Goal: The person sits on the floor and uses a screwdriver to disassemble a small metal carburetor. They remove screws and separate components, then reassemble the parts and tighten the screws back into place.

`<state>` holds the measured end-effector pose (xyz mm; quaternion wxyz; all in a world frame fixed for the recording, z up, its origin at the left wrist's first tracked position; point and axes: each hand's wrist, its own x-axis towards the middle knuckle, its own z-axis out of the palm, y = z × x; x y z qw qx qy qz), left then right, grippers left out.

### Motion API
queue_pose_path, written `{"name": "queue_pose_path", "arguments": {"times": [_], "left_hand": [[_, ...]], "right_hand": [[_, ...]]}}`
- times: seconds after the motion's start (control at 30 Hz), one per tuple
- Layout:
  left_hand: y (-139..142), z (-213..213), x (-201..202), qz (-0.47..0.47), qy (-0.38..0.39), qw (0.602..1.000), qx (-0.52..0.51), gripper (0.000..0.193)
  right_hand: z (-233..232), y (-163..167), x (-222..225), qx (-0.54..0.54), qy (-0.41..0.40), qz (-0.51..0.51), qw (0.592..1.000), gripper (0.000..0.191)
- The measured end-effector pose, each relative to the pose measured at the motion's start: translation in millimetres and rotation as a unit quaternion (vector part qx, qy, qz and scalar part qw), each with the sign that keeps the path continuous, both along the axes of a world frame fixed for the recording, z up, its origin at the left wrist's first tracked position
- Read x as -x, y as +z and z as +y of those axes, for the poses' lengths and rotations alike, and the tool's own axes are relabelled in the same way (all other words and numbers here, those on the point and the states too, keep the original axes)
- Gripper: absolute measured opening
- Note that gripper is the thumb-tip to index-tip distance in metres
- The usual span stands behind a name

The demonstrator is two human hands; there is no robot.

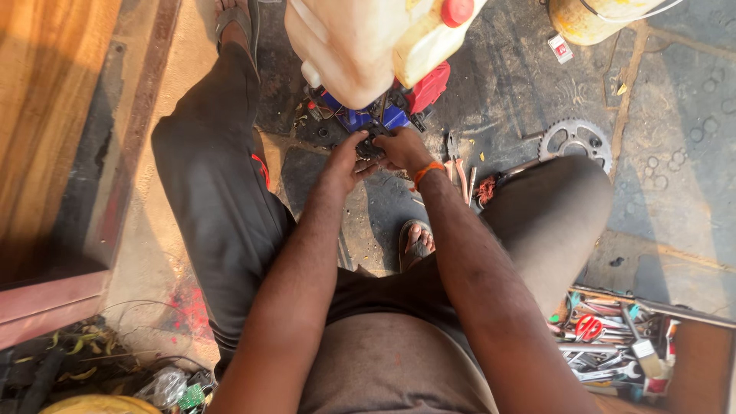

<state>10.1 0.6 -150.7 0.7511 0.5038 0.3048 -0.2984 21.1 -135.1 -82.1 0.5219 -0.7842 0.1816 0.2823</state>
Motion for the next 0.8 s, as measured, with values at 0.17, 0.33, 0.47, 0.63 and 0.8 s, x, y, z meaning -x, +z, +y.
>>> {"name": "queue_pose_path", "arguments": {"times": [0.17, 0.33, 0.47, 0.63, 0.8], "left_hand": [[16, 2, -14, 0.01, -0.022, 0.999, 0.033, 0.039], [6, -4, -42, 0.007, 0.013, 0.998, 0.053, 0.04], [-12, -1, -38, 0.002, 0.083, 0.986, 0.141, 0.033], [-29, -11, -35, 0.047, 0.152, 0.965, 0.208, 0.033], [-48, -28, -38, 0.02, 0.172, 0.958, 0.229, 0.033]], "right_hand": [[-4, 4, 2, -0.059, -0.022, -0.036, 0.997, 0.035], [-17, 7, -7, -0.085, -0.056, -0.029, 0.994, 0.037], [-30, 35, -5, 0.229, 0.086, -0.145, 0.959, 0.056], [-138, 151, 44, -0.04, 0.111, -0.462, 0.879, 0.053], [-244, 116, 121, -0.01, -0.303, -0.34, 0.89, 0.051]]}}
